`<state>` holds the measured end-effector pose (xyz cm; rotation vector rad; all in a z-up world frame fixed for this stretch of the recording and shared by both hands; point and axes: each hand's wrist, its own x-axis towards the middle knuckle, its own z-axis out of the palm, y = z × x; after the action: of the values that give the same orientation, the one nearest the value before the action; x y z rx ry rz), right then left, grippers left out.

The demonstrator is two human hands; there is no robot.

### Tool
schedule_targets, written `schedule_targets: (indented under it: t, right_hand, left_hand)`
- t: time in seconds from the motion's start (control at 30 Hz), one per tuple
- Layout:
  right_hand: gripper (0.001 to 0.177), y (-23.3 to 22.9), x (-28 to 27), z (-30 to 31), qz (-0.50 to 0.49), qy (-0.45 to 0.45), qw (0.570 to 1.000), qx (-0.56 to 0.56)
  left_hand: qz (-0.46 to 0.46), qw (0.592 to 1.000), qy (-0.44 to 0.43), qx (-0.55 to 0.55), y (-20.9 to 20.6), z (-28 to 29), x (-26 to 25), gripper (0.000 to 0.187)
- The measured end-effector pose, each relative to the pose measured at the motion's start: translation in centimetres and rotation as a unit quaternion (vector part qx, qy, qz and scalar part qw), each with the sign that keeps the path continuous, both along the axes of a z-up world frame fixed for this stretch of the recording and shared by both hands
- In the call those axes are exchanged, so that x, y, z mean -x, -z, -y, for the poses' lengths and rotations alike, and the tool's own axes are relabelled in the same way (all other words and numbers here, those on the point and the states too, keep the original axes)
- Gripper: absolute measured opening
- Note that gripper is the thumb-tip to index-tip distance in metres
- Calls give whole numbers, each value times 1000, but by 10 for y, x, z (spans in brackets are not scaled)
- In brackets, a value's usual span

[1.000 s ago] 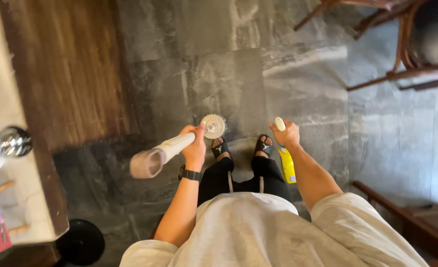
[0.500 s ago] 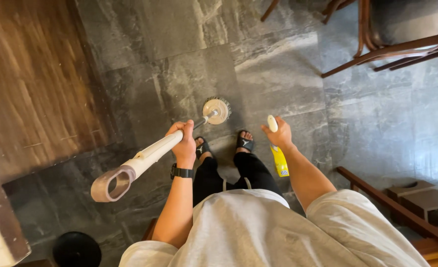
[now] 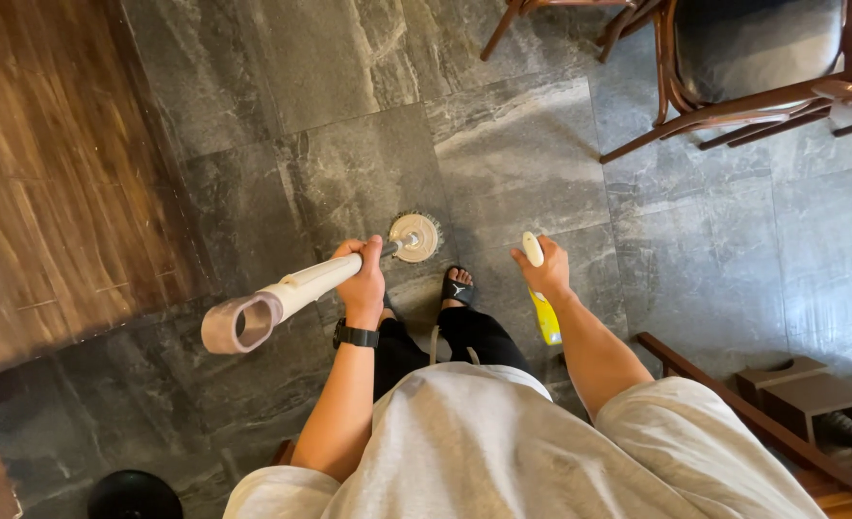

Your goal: Mopping the floor using a spray bottle with cleaner and a spin mop in a cafe dining area.

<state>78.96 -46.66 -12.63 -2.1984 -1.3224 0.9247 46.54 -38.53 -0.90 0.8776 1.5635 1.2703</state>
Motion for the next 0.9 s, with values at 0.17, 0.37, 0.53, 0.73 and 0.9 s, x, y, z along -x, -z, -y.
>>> schedule_targets:
  t: [0.17,0.37,0.53,0.73,0.9]
  right_hand:
    - [44,11,-7,8,24,6,1000,-10]
    - [39,25,-18,19,50,107,993,16]
    - [46,20,-18,25,47,94,994,11]
    - [44,25,-3,27,66,77,993,54]
    - [48,10,35,26,17,-2,1000,-13]
  left_hand:
    - [-10,999,10,-32,11,0,-5,35]
    - [-29,999,13,-3,3,-2,-7,32]
    - [-31,999,15,-22,5,-2,-3,33]
    - [-19,1000,2,-24,1,3,16,32]
    - [-20,999,-21,-34,-10,9,50,34]
